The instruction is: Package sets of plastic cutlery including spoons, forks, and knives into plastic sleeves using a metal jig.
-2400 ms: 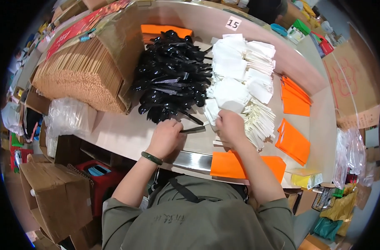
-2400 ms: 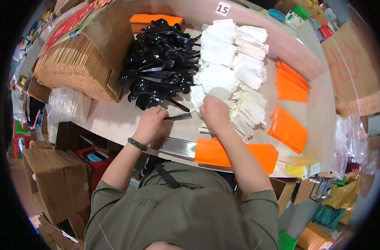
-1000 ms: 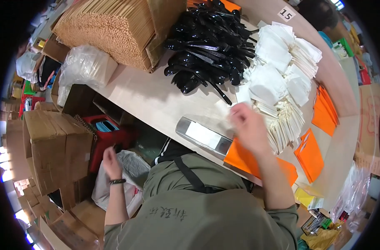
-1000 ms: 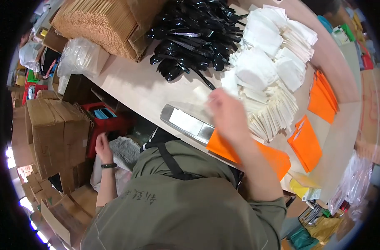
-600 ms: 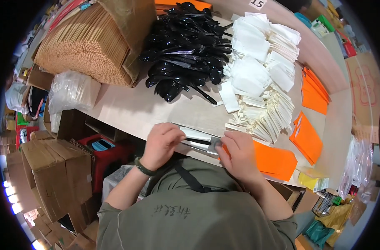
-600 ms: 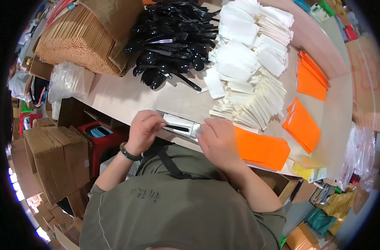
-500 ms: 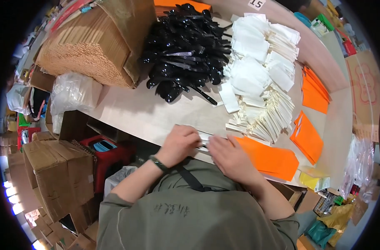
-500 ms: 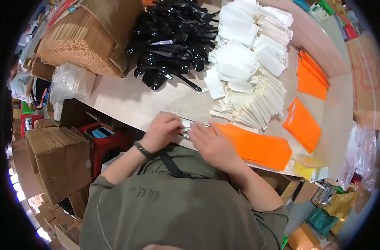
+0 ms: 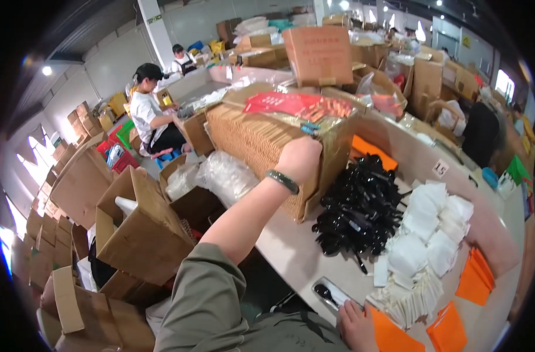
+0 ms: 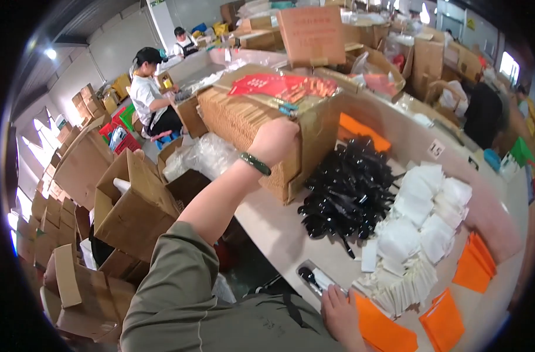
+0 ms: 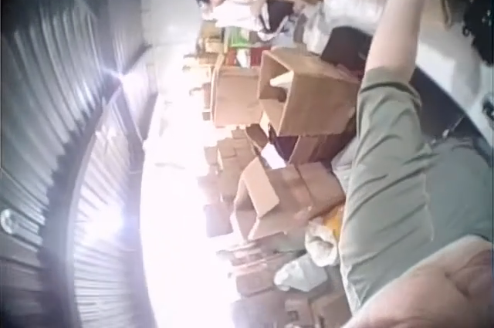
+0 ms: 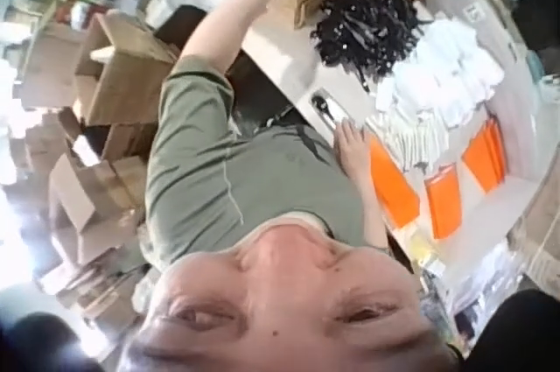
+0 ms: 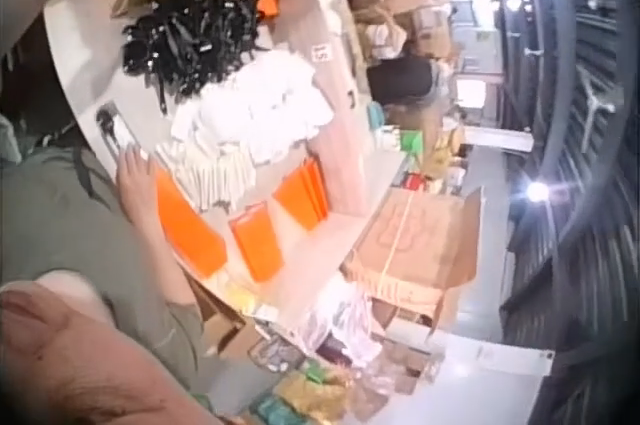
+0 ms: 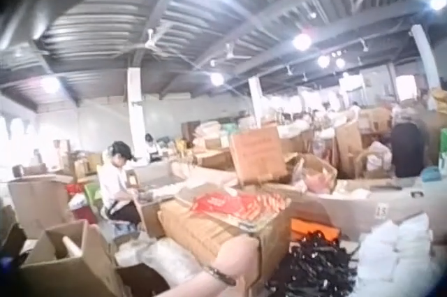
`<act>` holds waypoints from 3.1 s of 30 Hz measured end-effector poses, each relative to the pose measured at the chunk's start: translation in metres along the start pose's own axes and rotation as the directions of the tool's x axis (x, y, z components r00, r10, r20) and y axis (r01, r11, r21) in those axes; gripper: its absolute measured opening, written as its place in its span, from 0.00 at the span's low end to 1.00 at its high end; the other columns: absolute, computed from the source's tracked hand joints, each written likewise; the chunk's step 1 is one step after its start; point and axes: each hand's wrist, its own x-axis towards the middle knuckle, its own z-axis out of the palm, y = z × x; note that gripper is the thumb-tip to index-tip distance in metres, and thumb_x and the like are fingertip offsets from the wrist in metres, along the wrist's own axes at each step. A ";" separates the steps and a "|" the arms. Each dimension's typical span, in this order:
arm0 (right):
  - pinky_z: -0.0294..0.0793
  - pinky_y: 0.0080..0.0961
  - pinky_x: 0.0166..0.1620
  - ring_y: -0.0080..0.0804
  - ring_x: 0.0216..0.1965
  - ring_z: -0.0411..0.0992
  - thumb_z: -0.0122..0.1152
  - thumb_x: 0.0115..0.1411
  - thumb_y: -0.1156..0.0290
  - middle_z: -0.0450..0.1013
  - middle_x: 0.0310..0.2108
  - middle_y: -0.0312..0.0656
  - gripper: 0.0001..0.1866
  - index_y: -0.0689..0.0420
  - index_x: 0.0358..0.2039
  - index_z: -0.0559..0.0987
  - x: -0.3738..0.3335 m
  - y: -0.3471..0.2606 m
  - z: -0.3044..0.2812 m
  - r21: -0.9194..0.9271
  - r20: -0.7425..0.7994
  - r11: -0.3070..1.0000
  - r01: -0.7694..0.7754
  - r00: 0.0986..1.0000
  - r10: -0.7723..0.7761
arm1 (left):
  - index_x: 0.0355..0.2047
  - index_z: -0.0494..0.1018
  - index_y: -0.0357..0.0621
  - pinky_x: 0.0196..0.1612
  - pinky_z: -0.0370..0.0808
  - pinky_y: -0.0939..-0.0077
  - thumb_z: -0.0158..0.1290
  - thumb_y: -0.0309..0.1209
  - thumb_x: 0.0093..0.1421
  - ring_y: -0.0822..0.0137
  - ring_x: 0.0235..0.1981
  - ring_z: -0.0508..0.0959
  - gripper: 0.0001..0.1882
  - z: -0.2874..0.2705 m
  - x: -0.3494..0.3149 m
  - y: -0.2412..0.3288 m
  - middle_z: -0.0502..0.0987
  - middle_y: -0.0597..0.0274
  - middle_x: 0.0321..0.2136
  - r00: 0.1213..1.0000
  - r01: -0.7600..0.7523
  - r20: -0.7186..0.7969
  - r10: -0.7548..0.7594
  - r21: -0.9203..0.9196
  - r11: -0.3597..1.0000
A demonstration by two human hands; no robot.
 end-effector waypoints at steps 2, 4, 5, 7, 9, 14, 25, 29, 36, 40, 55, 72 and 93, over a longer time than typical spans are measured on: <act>0.61 0.57 0.60 0.46 0.60 0.66 0.62 0.56 0.68 0.70 0.55 0.51 0.22 0.60 0.51 0.75 -0.001 0.001 -0.006 0.005 0.039 1.000 -0.019 0.999 0.018 | 0.29 0.81 0.40 0.39 0.80 0.54 0.50 0.26 0.58 0.47 0.35 0.82 0.09 -0.013 0.002 0.001 0.81 0.46 0.31 0.998 0.058 0.037 -0.058 0.002 0.998; 0.60 0.56 0.61 0.53 0.60 0.65 0.64 0.54 0.67 0.68 0.56 0.55 0.21 0.58 0.48 0.77 0.000 -0.003 -0.013 0.025 0.043 0.998 -0.056 0.998 0.055 | 0.30 0.81 0.40 0.39 0.80 0.55 0.50 0.27 0.58 0.49 0.36 0.83 0.10 -0.016 -0.005 0.001 0.82 0.46 0.31 0.987 0.124 0.096 -0.128 0.045 0.991; 0.59 0.56 0.61 0.56 0.61 0.63 0.64 0.53 0.67 0.67 0.57 0.57 0.20 0.57 0.48 0.78 0.004 -0.002 -0.016 0.046 0.066 0.996 -0.073 0.995 0.070 | 0.31 0.81 0.39 0.37 0.80 0.54 0.50 0.28 0.59 0.49 0.35 0.83 0.10 -0.008 0.001 -0.014 0.82 0.46 0.31 0.992 0.095 0.070 -0.101 0.077 0.992; 0.59 0.54 0.62 0.60 0.62 0.60 0.65 0.52 0.67 0.65 0.57 0.59 0.20 0.55 0.47 0.78 0.015 0.001 -0.034 0.056 0.088 0.991 -0.118 0.990 0.113 | 0.34 0.78 0.40 0.35 0.79 0.54 0.47 0.29 0.62 0.49 0.31 0.82 0.10 -0.025 -0.009 -0.017 0.81 0.46 0.32 0.999 0.054 0.001 -0.054 0.123 0.991; 0.58 0.54 0.63 0.60 0.63 0.59 0.67 0.52 0.67 0.63 0.60 0.59 0.24 0.53 0.51 0.78 0.009 0.003 -0.034 0.120 0.070 0.980 -0.157 0.986 0.149 | 0.45 0.74 0.39 0.41 0.79 0.55 0.43 0.29 0.65 0.49 0.41 0.81 0.13 -0.025 -0.014 -0.033 0.80 0.46 0.40 0.995 -0.010 0.097 -0.027 0.368 0.930; 0.58 0.55 0.65 0.60 0.64 0.60 0.67 0.54 0.69 0.61 0.63 0.61 0.22 0.49 0.51 0.78 -0.002 0.011 -0.027 0.196 -0.001 0.950 -0.244 0.969 0.248 | 0.48 0.72 0.31 0.50 0.71 0.68 0.44 0.28 0.69 0.54 0.44 0.77 0.14 -0.041 -0.094 -0.084 0.78 0.46 0.42 0.972 0.192 -0.080 -0.220 -0.271 0.943; 0.55 0.58 0.66 0.64 0.66 0.56 0.63 0.58 0.67 0.58 0.63 0.65 0.21 0.44 0.54 0.78 -0.014 0.006 -0.029 0.088 0.108 0.956 -0.281 0.957 0.271 | 0.38 0.78 0.34 0.44 0.71 0.79 0.52 0.19 0.62 0.69 0.37 0.76 0.06 0.070 -0.226 0.043 0.78 0.60 0.33 0.751 0.417 0.607 0.259 -0.740 0.528; 0.56 0.56 0.66 0.63 0.64 0.59 0.63 0.59 0.66 0.59 0.62 0.65 0.22 0.44 0.55 0.76 -0.007 0.008 -0.027 0.138 0.093 0.956 -0.260 0.964 0.249 | 0.42 0.78 0.36 0.42 0.75 0.73 0.54 0.19 0.61 0.67 0.35 0.80 0.09 0.095 -0.215 0.023 0.81 0.56 0.34 0.771 0.310 0.600 0.212 -0.645 0.698; 0.64 0.48 0.63 0.59 0.61 0.63 0.70 0.52 0.67 0.63 0.60 0.62 0.21 0.61 0.45 0.75 0.014 0.004 -0.024 0.307 -0.018 0.903 -0.302 0.946 0.323 | 0.41 0.72 0.34 0.37 0.77 0.67 0.68 0.33 0.52 0.56 0.32 0.78 0.22 0.102 -0.222 0.141 0.73 0.52 0.33 0.954 0.131 0.277 0.111 -0.723 0.678; 0.66 0.45 0.62 0.57 0.60 0.64 0.71 0.50 0.68 0.66 0.58 0.60 0.21 0.62 0.41 0.74 0.005 0.006 -0.024 0.106 -0.037 0.925 -0.366 0.928 0.371 | 0.45 0.71 0.32 0.38 0.77 0.65 0.67 0.34 0.52 0.55 0.33 0.79 0.25 0.105 -0.219 0.149 0.75 0.51 0.34 0.941 0.202 0.338 0.011 -0.587 0.784; 0.74 0.42 0.43 0.48 0.44 0.73 0.68 0.47 0.67 0.71 0.40 0.49 0.18 0.53 0.40 0.79 0.009 0.024 -0.022 0.169 -0.110 0.981 -0.095 0.987 0.115 | 0.52 0.70 0.44 0.44 0.72 0.57 0.69 0.38 0.41 0.53 0.39 0.75 0.37 0.075 -0.225 0.161 0.73 0.55 0.36 0.765 -0.470 0.160 0.624 -0.523 0.711; 0.67 0.47 0.50 0.53 0.46 0.69 0.67 0.56 0.55 0.71 0.43 0.55 0.20 0.61 0.35 0.76 -0.033 0.039 -0.049 0.204 0.052 0.953 -0.222 0.975 0.216 | 0.45 0.70 0.38 0.43 0.75 0.70 0.57 0.25 0.47 0.62 0.37 0.76 0.22 0.052 -0.207 0.207 0.75 0.54 0.36 0.284 0.495 0.413 0.865 -0.836 0.237; 0.75 0.47 0.34 0.50 0.28 0.76 0.57 0.53 0.64 0.76 0.22 0.49 0.11 0.58 0.25 0.78 0.052 0.029 -0.026 0.237 0.356 0.689 -0.685 0.721 0.594 | 0.51 0.72 0.40 0.42 0.77 0.62 0.66 0.29 0.45 0.48 0.39 0.79 0.31 0.089 -0.209 0.121 0.78 0.51 0.38 0.793 -0.045 0.405 0.456 -0.707 0.706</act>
